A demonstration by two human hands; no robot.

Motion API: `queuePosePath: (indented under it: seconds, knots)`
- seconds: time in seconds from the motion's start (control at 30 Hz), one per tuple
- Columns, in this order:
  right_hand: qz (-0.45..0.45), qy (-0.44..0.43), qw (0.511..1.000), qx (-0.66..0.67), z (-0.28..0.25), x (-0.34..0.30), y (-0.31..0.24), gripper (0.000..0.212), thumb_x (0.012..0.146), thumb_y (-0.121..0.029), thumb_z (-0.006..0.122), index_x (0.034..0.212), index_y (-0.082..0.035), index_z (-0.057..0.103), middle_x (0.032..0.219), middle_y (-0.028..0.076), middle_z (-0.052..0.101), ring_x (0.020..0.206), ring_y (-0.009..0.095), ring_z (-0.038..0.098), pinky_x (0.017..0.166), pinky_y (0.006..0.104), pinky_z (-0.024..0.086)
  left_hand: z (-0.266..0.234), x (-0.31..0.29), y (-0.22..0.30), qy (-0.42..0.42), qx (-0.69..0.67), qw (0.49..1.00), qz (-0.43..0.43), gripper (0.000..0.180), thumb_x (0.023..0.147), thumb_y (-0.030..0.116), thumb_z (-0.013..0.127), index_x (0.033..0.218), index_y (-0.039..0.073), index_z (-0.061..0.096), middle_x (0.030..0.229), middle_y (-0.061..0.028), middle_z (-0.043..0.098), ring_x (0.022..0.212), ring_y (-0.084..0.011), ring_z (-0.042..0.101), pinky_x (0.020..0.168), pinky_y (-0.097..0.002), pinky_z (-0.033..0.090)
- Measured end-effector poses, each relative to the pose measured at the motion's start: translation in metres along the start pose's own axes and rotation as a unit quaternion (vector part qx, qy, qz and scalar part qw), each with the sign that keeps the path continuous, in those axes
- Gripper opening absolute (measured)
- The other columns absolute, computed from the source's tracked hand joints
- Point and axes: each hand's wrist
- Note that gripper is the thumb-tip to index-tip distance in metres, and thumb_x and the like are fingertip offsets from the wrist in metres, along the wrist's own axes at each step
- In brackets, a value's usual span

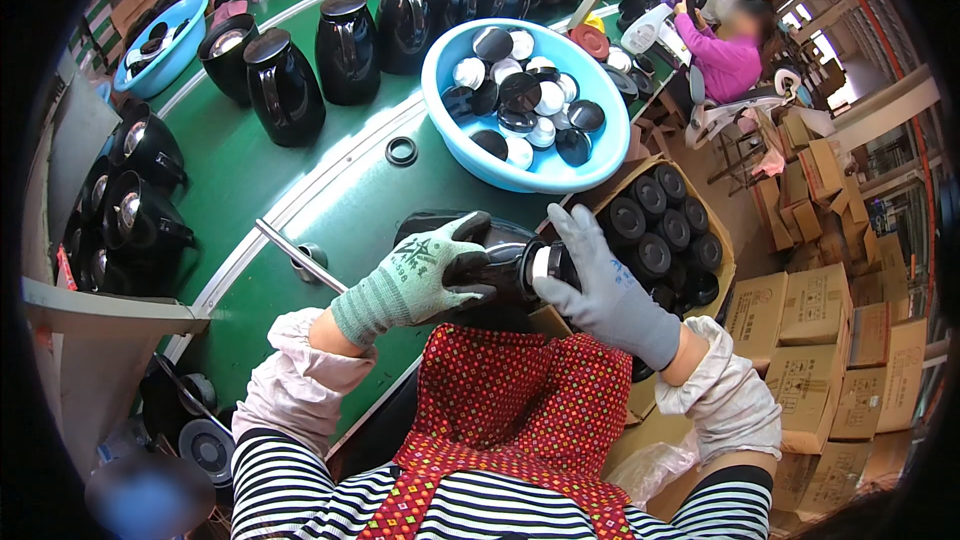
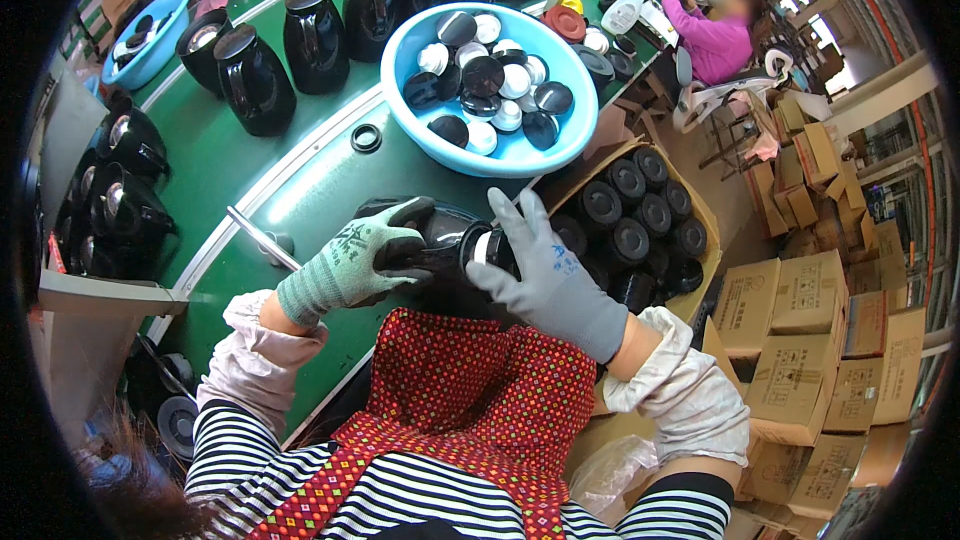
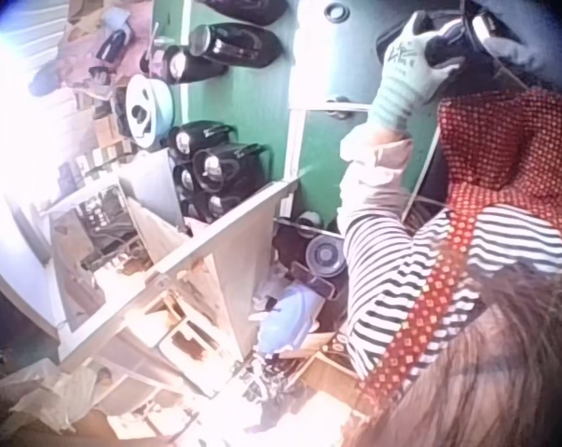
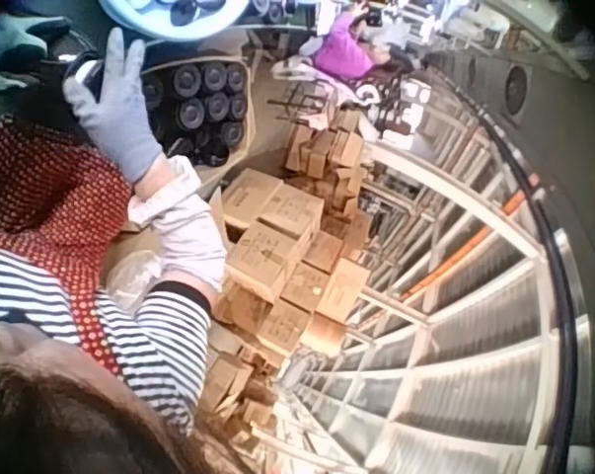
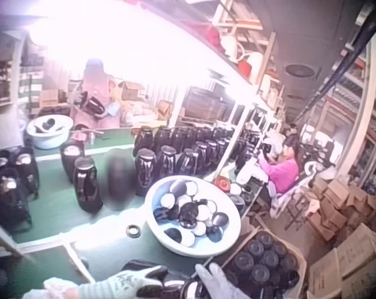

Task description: The person assembles black kettles by inserting a metal strainer into the opening and then screwing on a lid. The person handles each kettle one at a time, places the finished units on the table, and repeats the process.

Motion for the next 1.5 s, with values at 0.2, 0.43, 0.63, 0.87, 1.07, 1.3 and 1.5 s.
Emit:
queuePosePath:
  seconds: [0.2,0.43,0.63,0.87,1.07,1.3,1.5]
  knots:
    - [0.004,-0.007,1.0,0.016,0.005,0.003,0.002,0.103,0.092,-0.051,0.083,0.164,0.002,0.033,0.158,0.031,0.041,0.147,0.045,0.046,0.123,0.0458,0.04,0.005,0.001,-0.006,0.012,0.056,0.998,0.038,0.058,0.09,0.038,0.082,0.14,0.01,0.071,0.162,-0.0302,0.048,0.141,-0.0458,0.057,0.12,-0.0477,0.046]
    - [-0.166,0.062,0.982,-0.066,0.009,0.008,0.01,0.087,0.077,-0.024,0.092,0.155,-0.017,0.052,0.143,0.022,0.051,0.129,0.042,0.058,0.111,0.0454,0.052,0.002,-0.001,-0.014,0.027,0.046,0.998,0.042,0.056,0.09,0.036,0.082,0.139,0.009,0.072,0.161,-0.0313,0.048,0.141,-0.0477,0.057,0.12,-0.048,0.045]
    - [-0.361,0.051,0.918,-0.156,-0.003,0.027,0.032,0.086,0.069,-0.013,0.092,0.148,-0.017,0.059,0.146,0.021,0.053,0.13,0.044,0.061,0.103,0.0497,0.058,0.003,0.0,-0.011,0.032,0.032,0.998,0.047,0.051,0.09,0.032,0.083,0.134,0.01,0.073,0.161,-0.0315,0.048,0.14,-0.048,0.057,0.119,-0.0482,0.046]
    - [0.03,0.023,0.992,-0.12,-0.006,0.019,0.003,0.095,0.089,-0.066,0.078,0.152,0.0,0.053,0.125,0.026,0.067,0.113,0.038,0.071,0.093,0.045,0.059,0.014,-0.002,0.008,0.036,0.011,0.999,-0.016,0.04,0.089,0.028,0.084,0.123,0.008,0.076,0.163,-0.0321,0.046,0.137,-0.0483,0.059,0.117,-0.0485,0.047]
    - [-0.18,0.096,0.973,-0.108,0.001,0.001,0.003,0.088,0.091,-0.049,0.08,0.157,-0.002,0.047,0.153,0.033,0.053,0.132,0.045,0.063,0.108,0.0448,0.053,0.019,-0.006,0.007,0.056,0.014,0.998,-0.006,0.04,0.089,0.026,0.084,0.123,0.007,0.076,0.164,-0.0326,0.044,0.134,-0.0503,0.061,0.115,-0.0487,0.048]
    - [-0.153,0.143,0.974,-0.086,-0.002,0.006,0.002,0.089,0.085,-0.046,0.087,0.157,-0.008,0.051,0.14,0.024,0.062,0.12,0.034,0.068,0.102,0.0451,0.055,0.019,-0.024,0.006,0.078,0.018,0.997,-0.022,0.04,0.087,0.019,0.086,0.123,0.005,0.076,0.165,-0.0313,0.043,0.144,-0.0476,0.054,0.12,-0.048,0.044]
    - [0.045,0.03,0.998,-0.041,0.006,0.01,0.009,0.093,0.089,-0.054,0.08,0.161,-0.008,0.044,0.144,0.029,0.058,0.13,0.045,0.062,0.109,0.0481,0.052,0.026,-0.022,0.01,0.047,-0.007,0.999,-0.027,0.04,0.086,0.016,0.086,0.122,0.003,0.075,0.168,-0.0289,0.041,0.142,-0.0464,0.057,0.12,-0.0462,0.045]
Point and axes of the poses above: each hand's wrist, its own x-axis towards the middle knuckle, its own z-axis out of the palm, y = z × x
